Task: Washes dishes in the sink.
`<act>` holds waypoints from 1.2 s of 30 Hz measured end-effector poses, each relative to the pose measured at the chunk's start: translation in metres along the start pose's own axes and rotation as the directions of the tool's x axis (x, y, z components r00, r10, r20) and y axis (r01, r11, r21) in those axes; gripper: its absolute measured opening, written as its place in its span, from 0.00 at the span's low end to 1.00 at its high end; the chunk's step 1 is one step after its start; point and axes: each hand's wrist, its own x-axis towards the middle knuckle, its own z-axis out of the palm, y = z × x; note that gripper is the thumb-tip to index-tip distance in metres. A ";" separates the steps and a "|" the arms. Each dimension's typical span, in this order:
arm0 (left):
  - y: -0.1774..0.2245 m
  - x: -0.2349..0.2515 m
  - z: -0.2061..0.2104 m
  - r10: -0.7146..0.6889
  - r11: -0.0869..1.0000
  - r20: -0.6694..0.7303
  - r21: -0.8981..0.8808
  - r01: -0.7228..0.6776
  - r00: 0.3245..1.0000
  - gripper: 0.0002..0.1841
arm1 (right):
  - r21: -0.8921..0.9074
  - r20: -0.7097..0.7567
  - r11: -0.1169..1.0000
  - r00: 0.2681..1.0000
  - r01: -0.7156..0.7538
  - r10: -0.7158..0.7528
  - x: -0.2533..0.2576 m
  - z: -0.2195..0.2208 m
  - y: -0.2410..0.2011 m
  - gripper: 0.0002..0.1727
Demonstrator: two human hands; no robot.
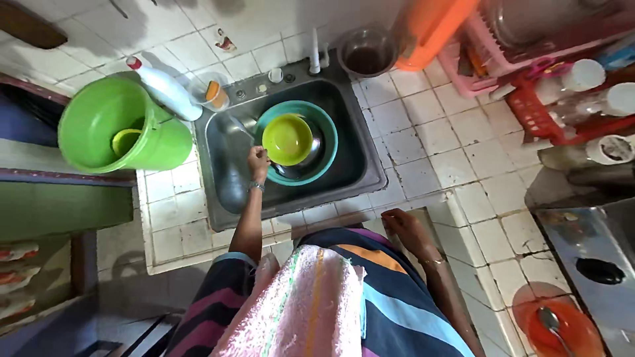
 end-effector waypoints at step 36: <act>-0.050 -0.047 0.000 -0.488 0.803 0.120 -0.327 0.499 0.864 0.24 | 0.063 0.049 0.997 0.998 0.043 -0.046 0.027 0.033 -0.055 0.16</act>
